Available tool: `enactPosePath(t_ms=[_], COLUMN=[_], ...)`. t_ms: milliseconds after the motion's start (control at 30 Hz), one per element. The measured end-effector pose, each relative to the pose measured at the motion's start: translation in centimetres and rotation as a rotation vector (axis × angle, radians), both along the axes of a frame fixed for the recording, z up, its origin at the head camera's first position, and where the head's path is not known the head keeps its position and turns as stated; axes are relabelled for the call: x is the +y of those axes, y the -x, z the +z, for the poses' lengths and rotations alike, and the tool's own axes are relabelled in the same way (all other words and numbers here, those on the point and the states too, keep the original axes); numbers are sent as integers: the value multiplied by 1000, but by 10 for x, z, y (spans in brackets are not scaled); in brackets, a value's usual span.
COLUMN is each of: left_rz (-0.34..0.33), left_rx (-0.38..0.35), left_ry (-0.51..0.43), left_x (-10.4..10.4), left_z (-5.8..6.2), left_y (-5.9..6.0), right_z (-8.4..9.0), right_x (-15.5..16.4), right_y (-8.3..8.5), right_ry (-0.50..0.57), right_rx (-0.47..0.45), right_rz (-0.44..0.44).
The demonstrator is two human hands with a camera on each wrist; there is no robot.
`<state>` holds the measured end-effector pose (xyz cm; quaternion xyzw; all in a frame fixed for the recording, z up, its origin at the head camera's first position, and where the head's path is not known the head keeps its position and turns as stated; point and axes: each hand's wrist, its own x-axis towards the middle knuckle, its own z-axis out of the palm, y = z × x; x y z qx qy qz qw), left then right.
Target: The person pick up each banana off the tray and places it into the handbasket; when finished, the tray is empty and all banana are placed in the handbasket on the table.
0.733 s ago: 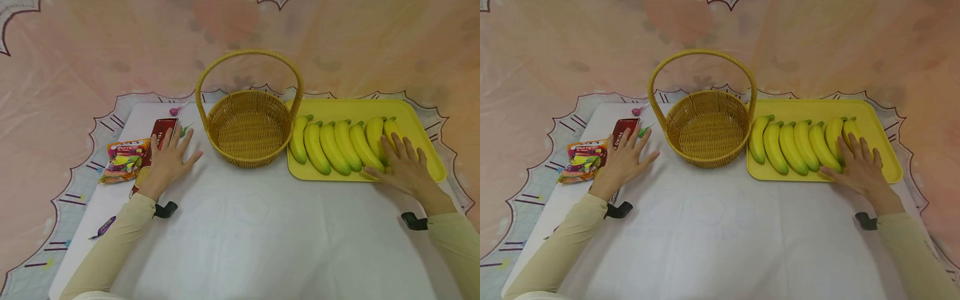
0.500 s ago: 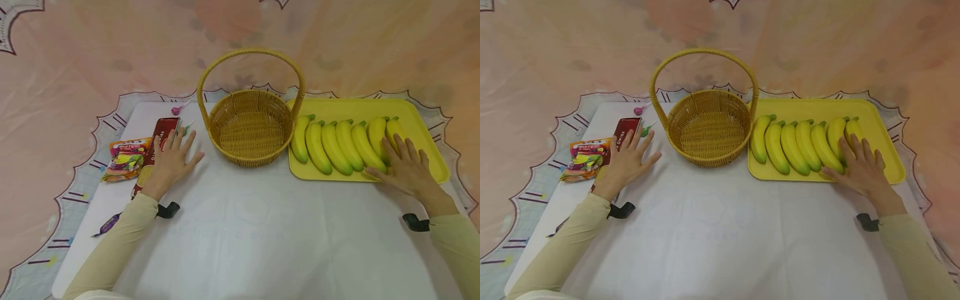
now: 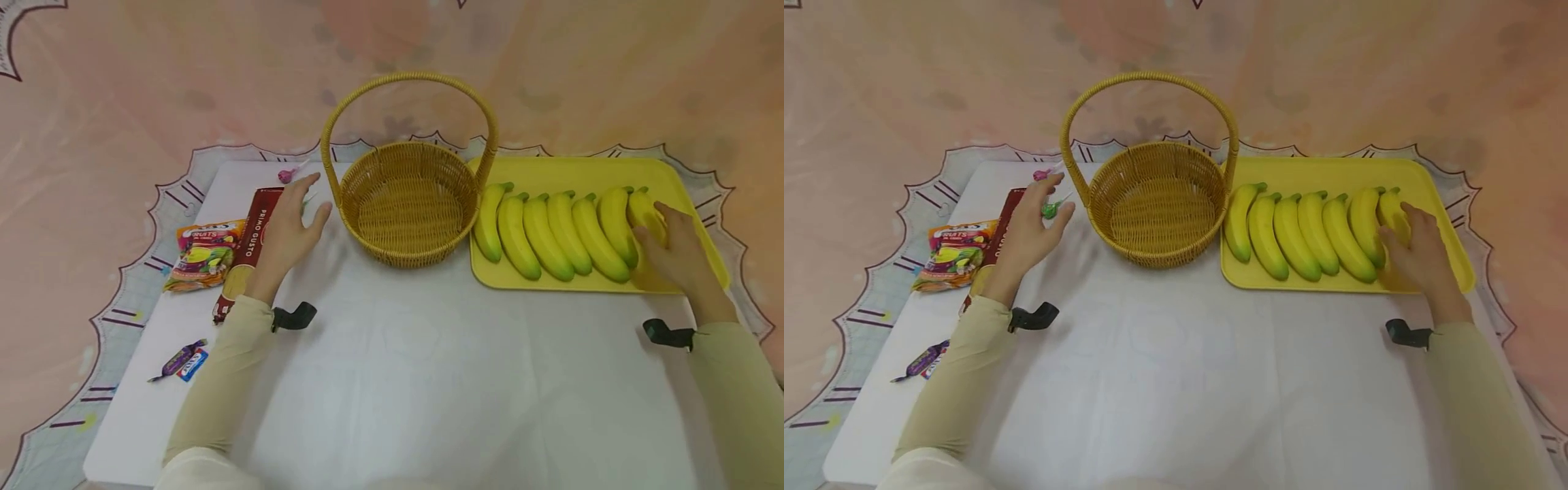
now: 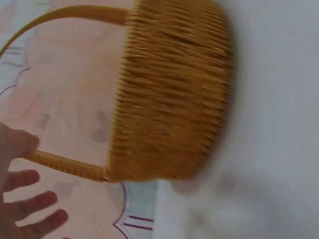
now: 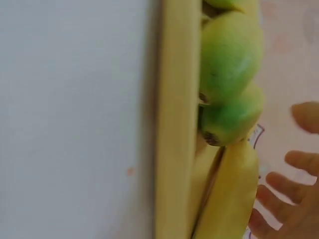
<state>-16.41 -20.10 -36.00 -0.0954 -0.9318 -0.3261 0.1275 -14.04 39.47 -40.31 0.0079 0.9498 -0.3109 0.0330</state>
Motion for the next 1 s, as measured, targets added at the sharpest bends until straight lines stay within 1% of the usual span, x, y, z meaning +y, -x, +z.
enactPosePath(t_ms=[133, 200, 300, 367, 400, 500, 600, 700, 767, 833, 900, 1000], left_rz=[14, 27, 45, 50, 45, 12, 1, 31, 56, 66, 60, 34], left_rx=[138, 162, 171, 158, 154, 142, 139, 143, 147, 157, 167, 174], left_ry=[-295, -408, -518, -560, -571, -624, -667, -682, -677, -669, -669, -677], left_x=[14, 20, 28, 33, 37, 49, 59, 63, 62, 62, 61, 62], left_z=[6, 7, 8, 11, 14, 27, 34, 34, 32, 30, 30, 29], left_y=[19, 24, 26, 25, 25, 22, 17, 14, 12, 12, 12, 14], right_z=[4, 5, 2, 0, -1, -1, 2, 8, 11, 15, 18, 25], right_x=[10, 15, 17, 16, 15, 9, -3, -25, -44, -66, -90, -124], right_y=[13, 15, 17, 17, 16, 9, -2, -12, -18, -24, -30, -38], right_ry=[-39, -73, -123, -149, -153, -131, -66, -1, 38, 75, 103, 151], right_rx=[-60, -128, -221, -251, -252, -164, -75, 1, 51, 98, 145, 193], right_rz=[-60, -68, -48, -38, -34, -56, -107, -149, -152, -130, -91, 0])
